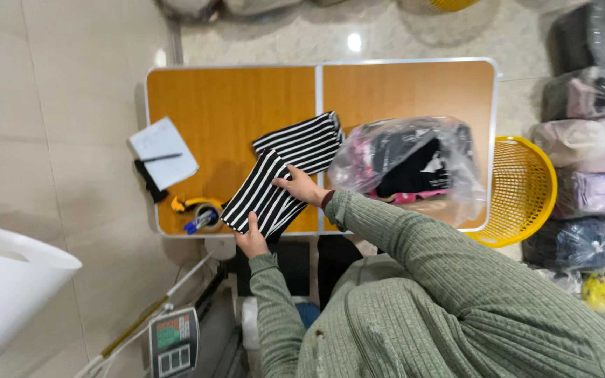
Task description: The person folds several garments and places them into a clear plastic bag on a table. They then pick up a marker and write on the bag before setting it aside.
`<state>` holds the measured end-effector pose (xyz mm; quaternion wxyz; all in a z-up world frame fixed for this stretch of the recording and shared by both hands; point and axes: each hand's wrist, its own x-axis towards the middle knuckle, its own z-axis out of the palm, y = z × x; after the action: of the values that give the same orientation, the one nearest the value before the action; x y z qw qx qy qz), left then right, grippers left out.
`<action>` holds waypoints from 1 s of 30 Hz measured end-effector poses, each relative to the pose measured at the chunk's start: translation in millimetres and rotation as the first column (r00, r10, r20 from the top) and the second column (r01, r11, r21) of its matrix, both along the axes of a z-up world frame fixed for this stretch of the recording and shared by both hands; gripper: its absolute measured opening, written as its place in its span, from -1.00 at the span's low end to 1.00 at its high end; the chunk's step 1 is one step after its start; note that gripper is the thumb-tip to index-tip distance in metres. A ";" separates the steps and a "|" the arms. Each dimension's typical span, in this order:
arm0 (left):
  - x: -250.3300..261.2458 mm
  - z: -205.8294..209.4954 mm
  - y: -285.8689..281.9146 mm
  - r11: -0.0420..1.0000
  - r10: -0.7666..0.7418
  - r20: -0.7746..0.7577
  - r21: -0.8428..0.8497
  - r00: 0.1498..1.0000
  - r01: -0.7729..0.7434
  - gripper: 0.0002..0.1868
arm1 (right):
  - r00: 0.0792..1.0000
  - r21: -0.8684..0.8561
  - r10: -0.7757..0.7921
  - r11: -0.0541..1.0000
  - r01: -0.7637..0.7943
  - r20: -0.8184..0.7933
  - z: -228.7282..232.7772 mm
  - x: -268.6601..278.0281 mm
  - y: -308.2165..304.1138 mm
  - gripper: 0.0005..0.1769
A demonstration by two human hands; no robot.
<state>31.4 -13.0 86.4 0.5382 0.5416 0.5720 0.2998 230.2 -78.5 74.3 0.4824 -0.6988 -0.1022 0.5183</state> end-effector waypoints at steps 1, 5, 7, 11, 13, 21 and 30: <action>13.6 10.4 -2.5 0.999 -0.037 0.049 -0.023 0.998 0.038 -0.45 | 0.999 0.014 -0.028 1.000 0.028 -0.021 13.9 14.0 -7.9 -0.33; 68.6 42.8 -19.4 0.953 -0.303 0.089 0.052 0.949 0.299 -0.41 | 0.968 0.203 -0.229 0.958 0.204 0.105 52.4 61.9 -78.6 -0.41; 98.6 49.0 -37.0 0.896 -0.436 0.057 0.123 0.898 0.427 -0.40 | 0.945 0.173 -0.323 0.929 0.326 -0.045 61.6 83.8 -123.2 -0.42; 159.0 53.4 -90.2 0.805 -0.574 0.032 0.208 0.818 0.556 -0.32 | 0.851 0.165 -0.414 0.861 0.481 -0.324 68.8 119.7 -200.5 -0.44; 173.3 55.5 -120.7 0.779 -0.621 0.055 0.148 0.782 0.609 -0.32 | 0.838 -0.001 -0.420 0.894 0.448 -0.347 67.3 131.7 -239.1 -0.45; 193.7 40.1 -214.3 0.651 -0.741 0.103 -0.133 0.664 0.747 -0.24 | 0.923 -0.183 -0.325 0.939 0.290 -0.206 35.1 158.1 -349.2 -0.31; 256.5 -7.9 -261.1 0.589 -0.467 0.405 -0.520 0.786 0.619 -0.18 | 0.865 -0.259 -0.080 0.937 0.234 0.495 13.0 208.9 -401.0 -0.02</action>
<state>287.9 -274.0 78.5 0.8133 0.4411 0.3783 -0.0294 439.1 -479.4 87.3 0.3674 -0.8776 -0.0771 0.2982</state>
